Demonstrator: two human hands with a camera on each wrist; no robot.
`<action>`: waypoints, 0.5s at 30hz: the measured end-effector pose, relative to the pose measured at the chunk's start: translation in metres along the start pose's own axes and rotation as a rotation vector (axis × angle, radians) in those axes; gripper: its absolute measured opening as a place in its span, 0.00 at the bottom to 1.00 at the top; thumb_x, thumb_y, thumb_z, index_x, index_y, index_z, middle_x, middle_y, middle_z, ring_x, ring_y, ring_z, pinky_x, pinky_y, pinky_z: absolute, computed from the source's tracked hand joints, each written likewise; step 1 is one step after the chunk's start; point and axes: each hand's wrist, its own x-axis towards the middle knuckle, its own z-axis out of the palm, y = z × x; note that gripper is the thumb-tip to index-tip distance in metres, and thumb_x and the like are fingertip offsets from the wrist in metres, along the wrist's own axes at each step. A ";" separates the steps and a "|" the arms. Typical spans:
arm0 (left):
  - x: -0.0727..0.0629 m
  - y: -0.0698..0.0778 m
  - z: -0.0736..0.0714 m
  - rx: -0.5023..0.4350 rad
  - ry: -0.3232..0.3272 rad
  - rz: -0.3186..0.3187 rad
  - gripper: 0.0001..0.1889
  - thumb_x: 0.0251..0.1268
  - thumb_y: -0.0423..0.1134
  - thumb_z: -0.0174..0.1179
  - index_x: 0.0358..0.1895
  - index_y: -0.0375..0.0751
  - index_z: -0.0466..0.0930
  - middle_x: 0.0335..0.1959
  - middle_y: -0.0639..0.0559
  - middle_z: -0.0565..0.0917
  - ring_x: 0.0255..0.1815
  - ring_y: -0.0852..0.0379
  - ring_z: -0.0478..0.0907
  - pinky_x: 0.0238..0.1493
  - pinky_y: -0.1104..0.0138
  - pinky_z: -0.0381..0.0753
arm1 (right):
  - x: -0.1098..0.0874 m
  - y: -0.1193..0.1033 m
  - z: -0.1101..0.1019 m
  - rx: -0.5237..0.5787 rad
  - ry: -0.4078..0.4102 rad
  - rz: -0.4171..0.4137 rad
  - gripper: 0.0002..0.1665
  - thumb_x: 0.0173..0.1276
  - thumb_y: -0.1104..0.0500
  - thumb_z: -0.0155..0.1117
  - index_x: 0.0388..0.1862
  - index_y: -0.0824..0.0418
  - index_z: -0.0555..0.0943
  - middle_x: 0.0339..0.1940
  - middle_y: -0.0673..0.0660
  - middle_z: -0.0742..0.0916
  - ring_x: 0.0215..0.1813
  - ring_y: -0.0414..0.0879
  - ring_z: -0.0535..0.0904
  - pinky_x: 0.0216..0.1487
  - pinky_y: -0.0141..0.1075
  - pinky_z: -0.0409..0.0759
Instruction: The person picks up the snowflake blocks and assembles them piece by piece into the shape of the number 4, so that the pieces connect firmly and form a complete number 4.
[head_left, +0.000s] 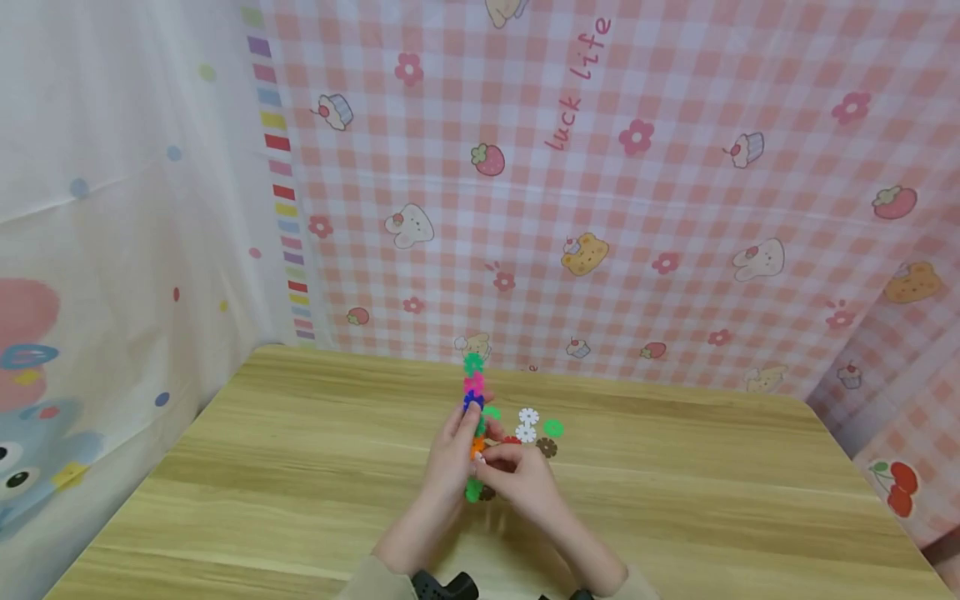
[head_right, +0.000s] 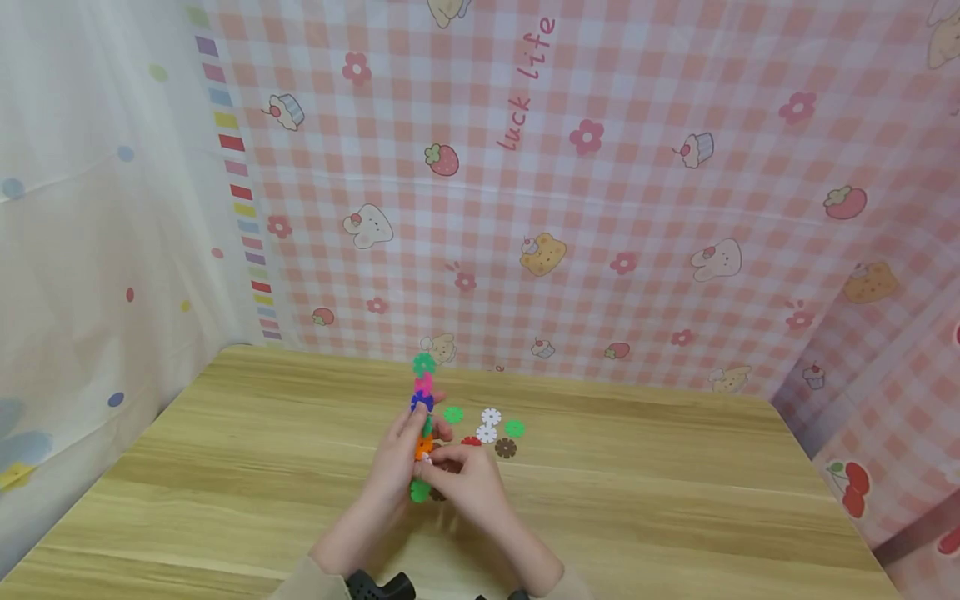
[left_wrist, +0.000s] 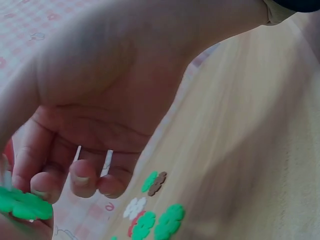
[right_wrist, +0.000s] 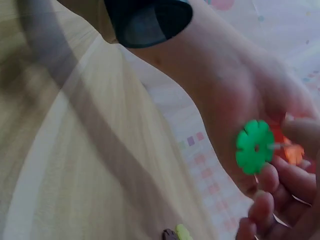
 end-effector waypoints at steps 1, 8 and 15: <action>0.000 0.001 -0.001 0.000 -0.008 -0.002 0.22 0.78 0.51 0.45 0.63 0.41 0.72 0.32 0.49 0.79 0.37 0.52 0.76 0.32 0.70 0.76 | 0.000 -0.001 -0.002 0.004 -0.029 -0.004 0.11 0.64 0.63 0.67 0.38 0.73 0.85 0.29 0.56 0.86 0.28 0.36 0.76 0.30 0.27 0.76; 0.003 0.005 -0.009 0.016 -0.024 -0.004 0.25 0.78 0.55 0.38 0.64 0.45 0.71 0.34 0.50 0.78 0.40 0.52 0.74 0.38 0.67 0.73 | -0.001 -0.004 -0.011 0.029 -0.154 0.030 0.15 0.66 0.59 0.65 0.42 0.72 0.84 0.29 0.54 0.86 0.24 0.38 0.74 0.27 0.27 0.74; 0.004 0.003 -0.009 -0.044 -0.043 -0.020 0.26 0.79 0.55 0.35 0.66 0.41 0.68 0.34 0.50 0.79 0.40 0.53 0.75 0.39 0.68 0.75 | 0.001 -0.002 -0.008 0.028 -0.136 0.047 0.14 0.63 0.60 0.68 0.40 0.71 0.85 0.27 0.51 0.84 0.24 0.37 0.73 0.26 0.27 0.73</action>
